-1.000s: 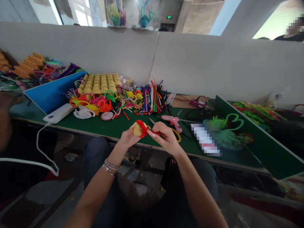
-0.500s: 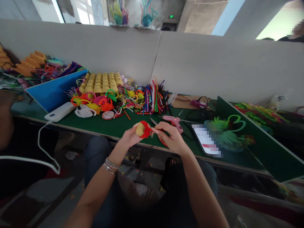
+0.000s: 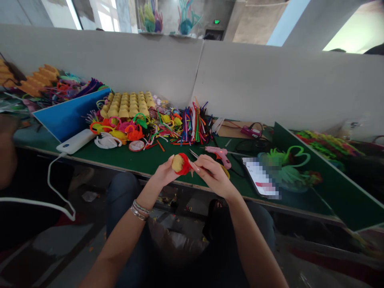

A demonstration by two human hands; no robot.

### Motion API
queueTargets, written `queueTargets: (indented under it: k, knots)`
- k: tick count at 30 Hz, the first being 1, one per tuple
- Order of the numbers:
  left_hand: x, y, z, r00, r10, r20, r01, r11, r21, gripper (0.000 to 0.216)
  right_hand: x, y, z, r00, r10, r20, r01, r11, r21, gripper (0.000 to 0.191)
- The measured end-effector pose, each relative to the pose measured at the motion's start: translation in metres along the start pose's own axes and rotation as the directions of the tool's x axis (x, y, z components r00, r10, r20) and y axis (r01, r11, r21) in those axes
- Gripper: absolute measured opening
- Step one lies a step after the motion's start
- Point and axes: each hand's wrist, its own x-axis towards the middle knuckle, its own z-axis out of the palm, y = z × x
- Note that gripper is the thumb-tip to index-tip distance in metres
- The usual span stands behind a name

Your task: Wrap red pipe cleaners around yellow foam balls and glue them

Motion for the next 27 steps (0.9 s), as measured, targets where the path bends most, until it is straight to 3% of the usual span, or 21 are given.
queueTargets:
  k: [11, 17, 27]
  knots:
    - [0.0, -0.001, -0.003, 1.0, 0.011, -0.008, -0.011, 1.0, 0.029, 0.051, 0.0, 0.006, 0.003, 1.0, -0.002, -0.007, 0.002, 0.995, -0.1, 0.015]
    - [0.001, -0.003, -0.001, 0.997, 0.012, 0.074, -0.015, 0.999, 0.043, 0.061, 0.001, 0.01, 0.008, 0.999, 0.02, -0.036, -0.023, 0.997, -0.077, 0.016]
    - [0.003, -0.003, 0.001, 0.991, 0.135, 0.024, -0.137, 0.982, 0.132, 0.056, -0.001, 0.013, 0.008, 0.994, 0.08, -0.08, -0.09, 0.988, -0.124, 0.027]
